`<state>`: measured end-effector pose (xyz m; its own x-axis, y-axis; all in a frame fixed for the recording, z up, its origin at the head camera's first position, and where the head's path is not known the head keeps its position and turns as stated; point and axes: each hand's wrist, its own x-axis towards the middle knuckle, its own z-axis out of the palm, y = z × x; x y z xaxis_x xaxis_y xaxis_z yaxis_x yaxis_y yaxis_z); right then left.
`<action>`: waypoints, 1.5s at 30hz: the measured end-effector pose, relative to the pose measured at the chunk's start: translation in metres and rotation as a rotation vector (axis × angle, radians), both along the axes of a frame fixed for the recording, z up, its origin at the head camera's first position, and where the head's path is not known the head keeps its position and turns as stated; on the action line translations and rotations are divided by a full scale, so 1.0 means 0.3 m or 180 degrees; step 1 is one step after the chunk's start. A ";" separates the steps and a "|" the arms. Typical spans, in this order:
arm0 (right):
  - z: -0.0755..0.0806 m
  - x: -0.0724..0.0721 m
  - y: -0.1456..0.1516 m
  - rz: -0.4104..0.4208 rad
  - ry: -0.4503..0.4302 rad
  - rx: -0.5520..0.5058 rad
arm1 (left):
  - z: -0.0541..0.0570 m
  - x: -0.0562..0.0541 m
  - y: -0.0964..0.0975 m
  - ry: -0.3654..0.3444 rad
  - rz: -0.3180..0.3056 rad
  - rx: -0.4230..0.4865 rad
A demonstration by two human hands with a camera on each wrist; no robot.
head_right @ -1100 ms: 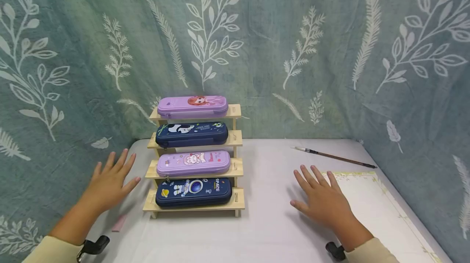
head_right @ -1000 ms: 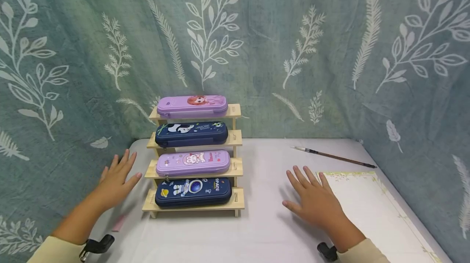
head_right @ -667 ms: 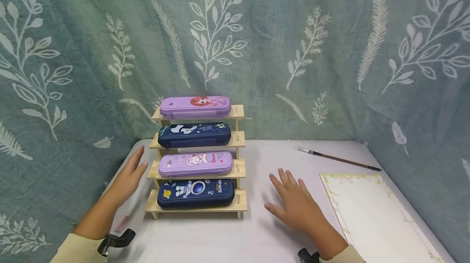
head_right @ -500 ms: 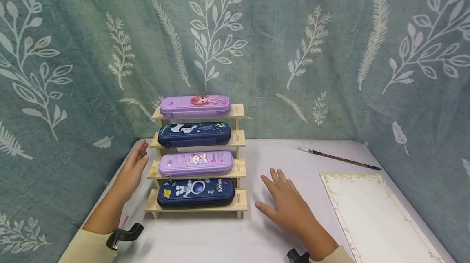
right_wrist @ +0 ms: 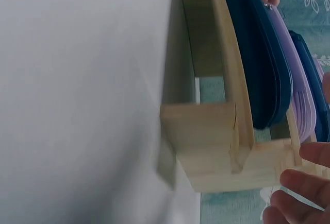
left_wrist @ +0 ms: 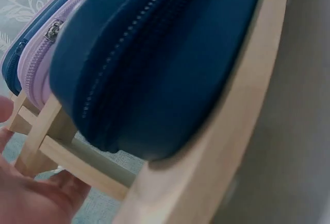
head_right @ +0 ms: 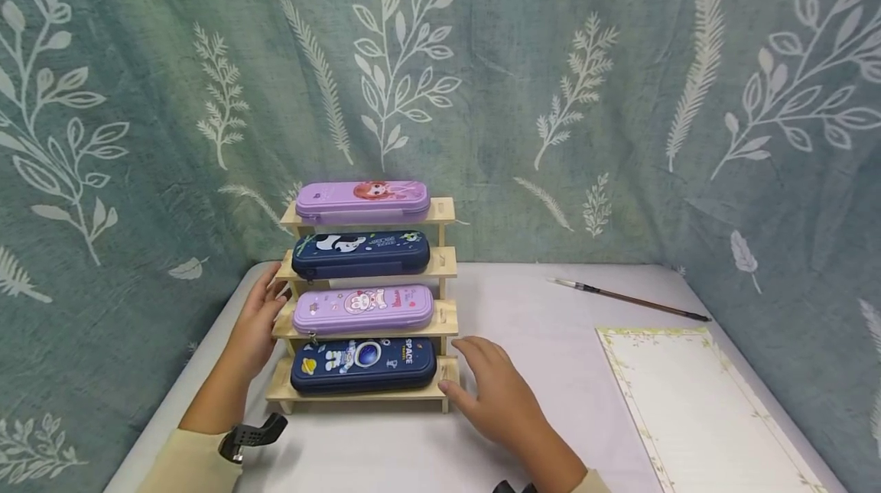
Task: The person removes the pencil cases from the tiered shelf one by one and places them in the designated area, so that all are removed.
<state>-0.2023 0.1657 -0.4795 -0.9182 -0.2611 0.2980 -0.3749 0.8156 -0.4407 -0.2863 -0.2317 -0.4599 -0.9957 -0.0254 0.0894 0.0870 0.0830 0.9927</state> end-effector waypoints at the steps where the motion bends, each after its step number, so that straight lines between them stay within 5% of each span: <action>1: -0.001 0.000 -0.010 0.0000 -0.0041 -0.0042 | -0.003 0.000 0.002 -0.0023 -0.0018 0.0037; 6: -0.006 0.001 -0.059 0.0032 -0.0311 -0.0221 | -0.020 0.011 0.005 -0.0114 -0.0049 0.0112; 13: -0.020 -0.003 -0.102 -0.0005 -0.0276 -0.0383 | -0.071 0.025 0.009 -0.0242 -0.0136 -0.0006; 22: -0.044 0.005 -0.155 -0.0121 -0.0350 -0.0647 | -0.085 0.046 0.022 -0.0572 0.0039 -0.0114; 33: -0.045 -0.005 -0.211 -0.0294 -0.0383 -0.0722 | -0.116 0.028 0.025 -0.0270 -0.0072 0.0110; 45: -0.069 -0.024 -0.229 -0.0411 -0.0516 -0.0859 | -0.119 0.038 0.026 -0.0301 -0.0029 -0.0004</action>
<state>-0.2095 0.0969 -0.5003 -0.9796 -0.0712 0.1880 -0.1836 0.6977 -0.6925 -0.2747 -0.2240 -0.4957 -0.9999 -0.0162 -0.0051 -0.0064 0.0838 0.9965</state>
